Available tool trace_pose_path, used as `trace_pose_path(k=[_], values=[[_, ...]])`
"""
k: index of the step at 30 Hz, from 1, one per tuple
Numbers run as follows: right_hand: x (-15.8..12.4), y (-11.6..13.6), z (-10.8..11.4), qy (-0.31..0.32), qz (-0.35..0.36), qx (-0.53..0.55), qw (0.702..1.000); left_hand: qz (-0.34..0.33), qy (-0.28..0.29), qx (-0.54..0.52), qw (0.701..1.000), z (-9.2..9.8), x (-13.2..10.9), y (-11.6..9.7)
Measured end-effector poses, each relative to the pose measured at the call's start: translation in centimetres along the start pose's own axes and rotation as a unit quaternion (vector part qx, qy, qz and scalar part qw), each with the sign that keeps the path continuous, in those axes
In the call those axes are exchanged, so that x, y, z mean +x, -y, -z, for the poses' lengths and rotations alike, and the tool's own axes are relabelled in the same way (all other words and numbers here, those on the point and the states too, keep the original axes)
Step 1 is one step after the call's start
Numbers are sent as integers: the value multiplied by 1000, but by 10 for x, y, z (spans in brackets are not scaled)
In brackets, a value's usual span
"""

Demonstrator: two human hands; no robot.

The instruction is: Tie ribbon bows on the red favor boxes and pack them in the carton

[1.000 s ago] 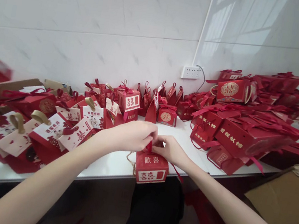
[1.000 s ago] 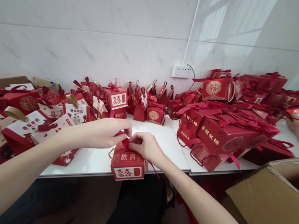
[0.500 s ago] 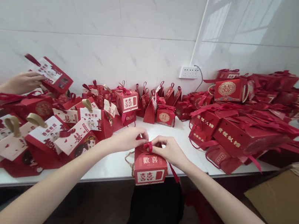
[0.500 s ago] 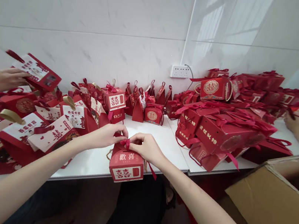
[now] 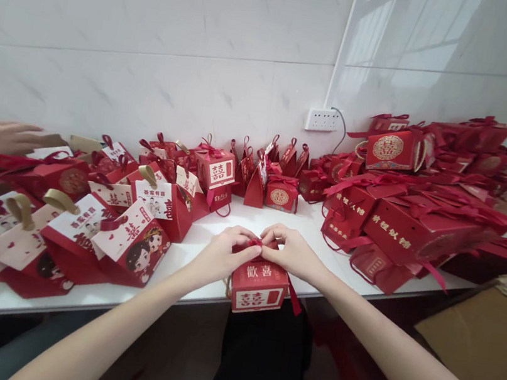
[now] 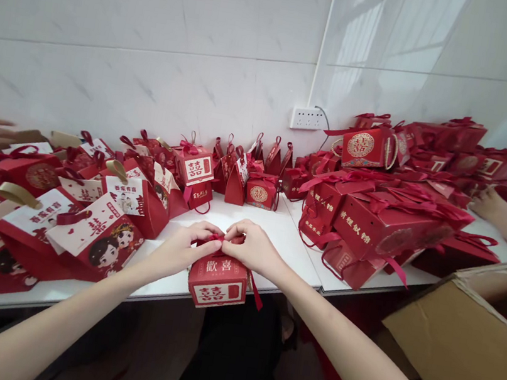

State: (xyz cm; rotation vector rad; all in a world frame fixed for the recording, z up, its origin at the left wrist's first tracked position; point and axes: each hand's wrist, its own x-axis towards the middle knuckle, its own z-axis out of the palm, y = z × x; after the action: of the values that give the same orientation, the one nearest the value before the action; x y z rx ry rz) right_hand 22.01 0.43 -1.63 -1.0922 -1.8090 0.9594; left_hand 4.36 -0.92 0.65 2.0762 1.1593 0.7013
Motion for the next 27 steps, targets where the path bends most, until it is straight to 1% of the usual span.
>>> trace_pose_path(k=[4,7,10,12,16,18,23,25,27], values=[[0,2,6,14,-1,-23,1000,13,-30,-18,999,-10,-1,3],[1,7,11,38,-6,-21,999,27,-63,-24,997,-13,-2,3],[0,12,14,60,-16,-14,998,54,-95,-7,994,-15,-4,-1],[0,13,15,59,-19,-21,998,66,-92,2,994,-15,-4,-3],[-2,12,13,43,-16,-40,998,63,-58,-6,996,-16,-5,-5],[-2,9,11,35,-11,-38,999,62,-65,14,996,-16,-5,-6],[-3,3,8,30,13,-10,999,69,-97,121,985,-16,-6,-7],[-3,3,6,26,13,-1,1000,64,-101,128,984,-16,-6,-8],[-4,4,5,20,11,-11,1000,63,-100,112,987,-15,-6,-9]])
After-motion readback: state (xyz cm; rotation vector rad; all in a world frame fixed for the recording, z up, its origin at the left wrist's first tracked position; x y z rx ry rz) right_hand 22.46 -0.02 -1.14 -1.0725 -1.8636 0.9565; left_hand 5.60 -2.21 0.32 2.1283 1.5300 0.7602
